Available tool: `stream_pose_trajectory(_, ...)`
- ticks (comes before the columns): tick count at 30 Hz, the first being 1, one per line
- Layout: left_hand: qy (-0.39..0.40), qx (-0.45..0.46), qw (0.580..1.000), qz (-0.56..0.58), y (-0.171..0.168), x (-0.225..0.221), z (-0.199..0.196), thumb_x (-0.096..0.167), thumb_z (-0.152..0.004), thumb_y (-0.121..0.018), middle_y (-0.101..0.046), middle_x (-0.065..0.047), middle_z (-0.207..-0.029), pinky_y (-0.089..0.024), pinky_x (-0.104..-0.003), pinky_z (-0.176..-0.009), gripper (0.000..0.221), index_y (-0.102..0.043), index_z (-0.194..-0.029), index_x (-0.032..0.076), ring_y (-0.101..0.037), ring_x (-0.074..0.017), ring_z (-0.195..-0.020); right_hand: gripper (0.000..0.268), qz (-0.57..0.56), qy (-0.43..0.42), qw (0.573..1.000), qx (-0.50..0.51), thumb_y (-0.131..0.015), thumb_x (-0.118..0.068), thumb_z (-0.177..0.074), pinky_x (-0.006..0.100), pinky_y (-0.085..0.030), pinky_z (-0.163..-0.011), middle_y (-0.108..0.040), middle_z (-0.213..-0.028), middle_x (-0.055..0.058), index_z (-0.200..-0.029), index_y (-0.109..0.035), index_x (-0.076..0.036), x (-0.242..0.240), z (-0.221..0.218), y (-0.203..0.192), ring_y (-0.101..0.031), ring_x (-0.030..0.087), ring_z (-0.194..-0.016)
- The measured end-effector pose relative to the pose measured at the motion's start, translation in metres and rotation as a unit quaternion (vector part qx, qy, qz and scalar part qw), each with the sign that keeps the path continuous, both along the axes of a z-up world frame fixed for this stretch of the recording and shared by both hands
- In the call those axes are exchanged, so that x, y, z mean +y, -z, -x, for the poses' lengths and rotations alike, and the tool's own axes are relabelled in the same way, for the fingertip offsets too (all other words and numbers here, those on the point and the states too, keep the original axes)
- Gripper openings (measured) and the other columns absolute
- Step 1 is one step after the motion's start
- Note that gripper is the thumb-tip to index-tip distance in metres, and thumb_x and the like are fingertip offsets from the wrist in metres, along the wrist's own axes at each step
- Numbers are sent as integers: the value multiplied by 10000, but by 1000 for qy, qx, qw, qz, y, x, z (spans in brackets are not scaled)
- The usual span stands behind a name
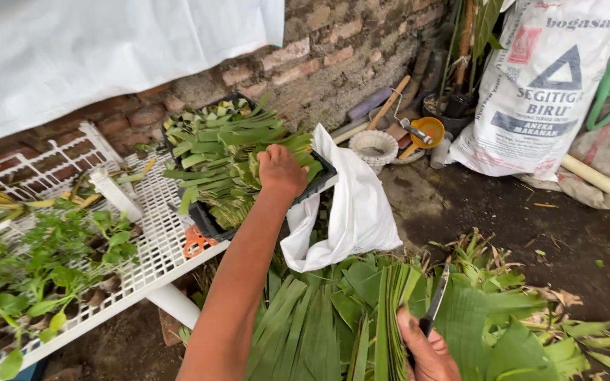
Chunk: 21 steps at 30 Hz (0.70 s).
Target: Tearing and cutting banana leaves into uniform strips for further use.
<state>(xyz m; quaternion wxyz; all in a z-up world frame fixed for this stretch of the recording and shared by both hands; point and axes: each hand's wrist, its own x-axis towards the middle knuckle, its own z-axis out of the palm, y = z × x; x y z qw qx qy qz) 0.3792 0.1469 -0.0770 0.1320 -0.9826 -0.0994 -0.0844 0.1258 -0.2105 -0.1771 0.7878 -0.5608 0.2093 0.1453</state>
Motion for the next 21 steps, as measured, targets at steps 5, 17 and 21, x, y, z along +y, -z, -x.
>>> stream_pose_trajectory(5,-4,65,998,-9,-20,-10,14,537,-1083,-302,-532,-243,-1413,-46,-663,-1174,719,-663,-1270,-57,-381,-419,-1318,413,14,-36,999,-31,-717,-309,-872,340,-140,-260,-331,-385,5,-984,-780,83,7,25,-78,-248,140,-250)
stream_pose_trajectory(17,6,112,467,877,-81,-148,306,587,-869,-549,-184,-228,-1682,-129,-607,-1206,976,-246,-1575,-15,-186,-402,-1532,380,125,-116,978,-120,-787,-269,-893,317,-256,-392,-429,-525,-3,-632,-607,-58,34,47,-136,-338,134,-436)
stream_pose_trajectory(21,-30,52,369,927,-82,-159,344,275,-994,-608,-707,-141,-1026,-545,-324,-735,363,-687,-1190,-20,-646,-188,-838,280,160,-128,967,-150,-752,-228,-935,456,-528,-565,-701,-966,388,-875,-781,44,51,63,-109,-571,312,-440)
